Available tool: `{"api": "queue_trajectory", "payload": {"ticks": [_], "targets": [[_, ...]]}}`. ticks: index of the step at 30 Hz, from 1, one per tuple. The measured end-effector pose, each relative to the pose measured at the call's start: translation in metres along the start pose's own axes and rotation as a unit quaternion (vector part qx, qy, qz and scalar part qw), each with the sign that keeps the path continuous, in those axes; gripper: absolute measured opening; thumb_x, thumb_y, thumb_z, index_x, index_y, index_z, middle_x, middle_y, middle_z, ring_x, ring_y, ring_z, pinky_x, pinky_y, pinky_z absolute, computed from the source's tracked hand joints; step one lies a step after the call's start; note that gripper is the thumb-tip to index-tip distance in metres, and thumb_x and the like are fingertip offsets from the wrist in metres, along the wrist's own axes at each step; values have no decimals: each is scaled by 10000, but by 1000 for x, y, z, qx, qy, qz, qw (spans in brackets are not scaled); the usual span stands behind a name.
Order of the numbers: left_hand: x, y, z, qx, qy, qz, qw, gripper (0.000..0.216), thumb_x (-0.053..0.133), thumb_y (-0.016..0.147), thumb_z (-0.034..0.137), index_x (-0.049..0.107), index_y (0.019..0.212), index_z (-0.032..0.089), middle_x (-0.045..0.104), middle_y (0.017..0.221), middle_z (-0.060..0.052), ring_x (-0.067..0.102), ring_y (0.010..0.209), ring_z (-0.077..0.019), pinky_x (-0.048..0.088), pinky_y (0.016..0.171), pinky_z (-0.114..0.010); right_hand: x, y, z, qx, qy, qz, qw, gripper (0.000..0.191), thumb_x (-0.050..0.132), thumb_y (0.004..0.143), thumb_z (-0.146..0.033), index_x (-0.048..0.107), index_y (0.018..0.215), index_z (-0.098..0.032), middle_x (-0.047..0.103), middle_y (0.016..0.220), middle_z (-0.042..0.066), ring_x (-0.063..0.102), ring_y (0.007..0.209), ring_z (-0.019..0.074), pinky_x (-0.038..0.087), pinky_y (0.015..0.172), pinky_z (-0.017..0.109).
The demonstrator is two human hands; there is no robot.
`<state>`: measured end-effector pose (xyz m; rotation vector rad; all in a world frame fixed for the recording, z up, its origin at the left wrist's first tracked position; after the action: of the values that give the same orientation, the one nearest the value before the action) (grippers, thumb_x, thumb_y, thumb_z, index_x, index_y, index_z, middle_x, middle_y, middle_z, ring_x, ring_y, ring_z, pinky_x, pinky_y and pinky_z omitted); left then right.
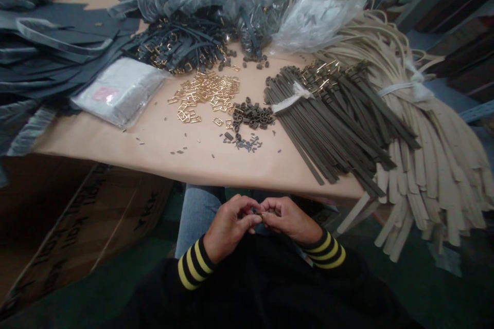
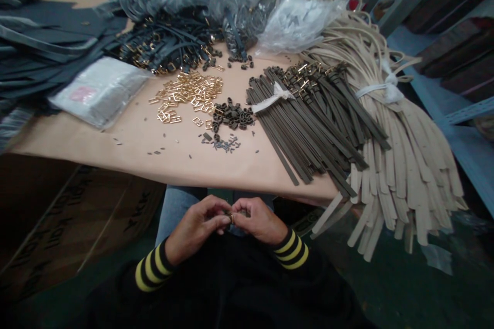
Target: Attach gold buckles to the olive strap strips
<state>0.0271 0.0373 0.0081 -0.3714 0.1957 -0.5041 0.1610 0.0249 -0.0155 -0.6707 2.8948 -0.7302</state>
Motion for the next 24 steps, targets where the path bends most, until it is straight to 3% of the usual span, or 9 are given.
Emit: {"api": "queue_trajectory", "payload": {"ticks": [8, 15, 20, 24], "targets": [[1, 1, 2, 14, -17, -51, 998, 45, 531, 712, 194, 543, 704, 152, 437, 727, 27, 483, 500, -57, 442, 481, -211, 1, -1, 2, -15, 16, -13, 1000, 192, 513, 729, -313, 493, 732, -123, 462, 502, -48, 382, 405, 40, 272, 394, 158], [0, 3, -3, -6, -70, -80, 994, 143, 548, 714, 249, 446, 708, 149, 403, 716, 33, 466, 533, -56, 452, 410, -175, 8, -6, -4, -52, 67, -12, 996, 142, 473, 770, -295, 431, 782, -160, 517, 589, -36, 449, 429, 42, 313, 349, 124], [-1, 3, -6, -15, -88, -96, 991, 186, 541, 723, 276, 398, 721, 157, 438, 653, 46, 450, 466, -40, 407, 366, -147, 5, -7, -3, -48, 57, -31, 997, 168, 508, 757, -293, 491, 803, -133, 560, 644, 4, 557, 539, 84, 416, 416, 160], [0, 3, -11, -28, -104, -128, 986, 196, 522, 740, 292, 376, 746, 162, 498, 606, 44, 390, 378, -16, 314, 325, -124, 4, -8, -2, -28, 76, -62, 995, 221, 548, 738, -325, 498, 801, -120, 581, 609, 4, 572, 517, 83, 467, 493, 204]]}}
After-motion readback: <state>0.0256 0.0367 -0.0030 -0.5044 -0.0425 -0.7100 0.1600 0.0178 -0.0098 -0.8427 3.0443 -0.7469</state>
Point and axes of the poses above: each hand's wrist, its own y-axis towards the middle knuckle, its own x-axis out of the palm, z = x × y, the point moved 3 cm from there along y, towards the middle knuckle
